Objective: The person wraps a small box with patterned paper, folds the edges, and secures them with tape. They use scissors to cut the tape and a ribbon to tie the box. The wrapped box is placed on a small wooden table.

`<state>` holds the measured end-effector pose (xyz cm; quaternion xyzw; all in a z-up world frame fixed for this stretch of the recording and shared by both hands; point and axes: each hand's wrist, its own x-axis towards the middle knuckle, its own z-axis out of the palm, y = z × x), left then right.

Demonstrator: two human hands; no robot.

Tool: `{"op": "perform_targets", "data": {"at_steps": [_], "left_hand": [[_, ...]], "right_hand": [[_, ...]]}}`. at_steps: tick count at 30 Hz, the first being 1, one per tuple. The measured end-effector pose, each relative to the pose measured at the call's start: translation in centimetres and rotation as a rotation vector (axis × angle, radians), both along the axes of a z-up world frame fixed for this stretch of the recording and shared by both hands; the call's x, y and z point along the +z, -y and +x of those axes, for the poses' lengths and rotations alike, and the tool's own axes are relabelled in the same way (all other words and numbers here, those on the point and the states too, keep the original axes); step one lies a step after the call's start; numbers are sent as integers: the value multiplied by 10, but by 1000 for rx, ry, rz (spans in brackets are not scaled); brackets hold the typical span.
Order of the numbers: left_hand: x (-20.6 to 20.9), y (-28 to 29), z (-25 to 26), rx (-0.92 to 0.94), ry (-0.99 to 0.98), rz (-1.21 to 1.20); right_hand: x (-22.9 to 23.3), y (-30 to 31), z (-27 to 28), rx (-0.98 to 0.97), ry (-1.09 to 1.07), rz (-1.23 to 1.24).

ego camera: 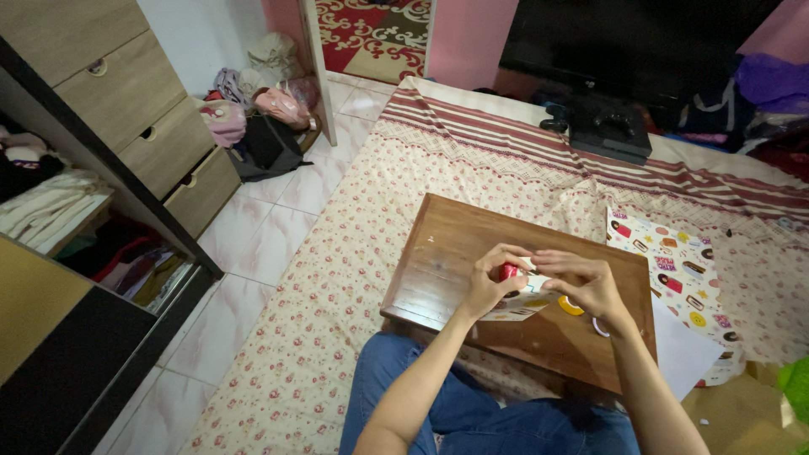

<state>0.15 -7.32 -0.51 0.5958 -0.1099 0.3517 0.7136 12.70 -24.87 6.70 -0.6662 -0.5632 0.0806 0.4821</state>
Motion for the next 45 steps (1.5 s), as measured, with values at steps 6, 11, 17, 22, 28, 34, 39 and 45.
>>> {"op": "perform_targets", "data": {"at_steps": [6,11,17,22,28,34,39,45], "left_hand": [[10,-3,-8,89,-4,185],[11,-2,-14,186,92,330],[3,-2,-13,255,169,413],[7,-6,-19,204,156,419],[19,-6,-38,60,85,57],[13,-4,-37,289,8,509],[20,-3,-37,556,176,790],[35,5,-49,582,168,933]], "right_hand": [[5,3,-5,-104,-92,-40],[-1,9,-2,-54,-319,-21],[-10,14,1,-25,-98,-44],[-5,23,-10,-27,238,-2],[-7,21,-17,-77,202,30],[-12,20,-18,-123,192,44],[-20,18,-27,-245,383,104],[-31,12,-38,-280,214,237]]}}
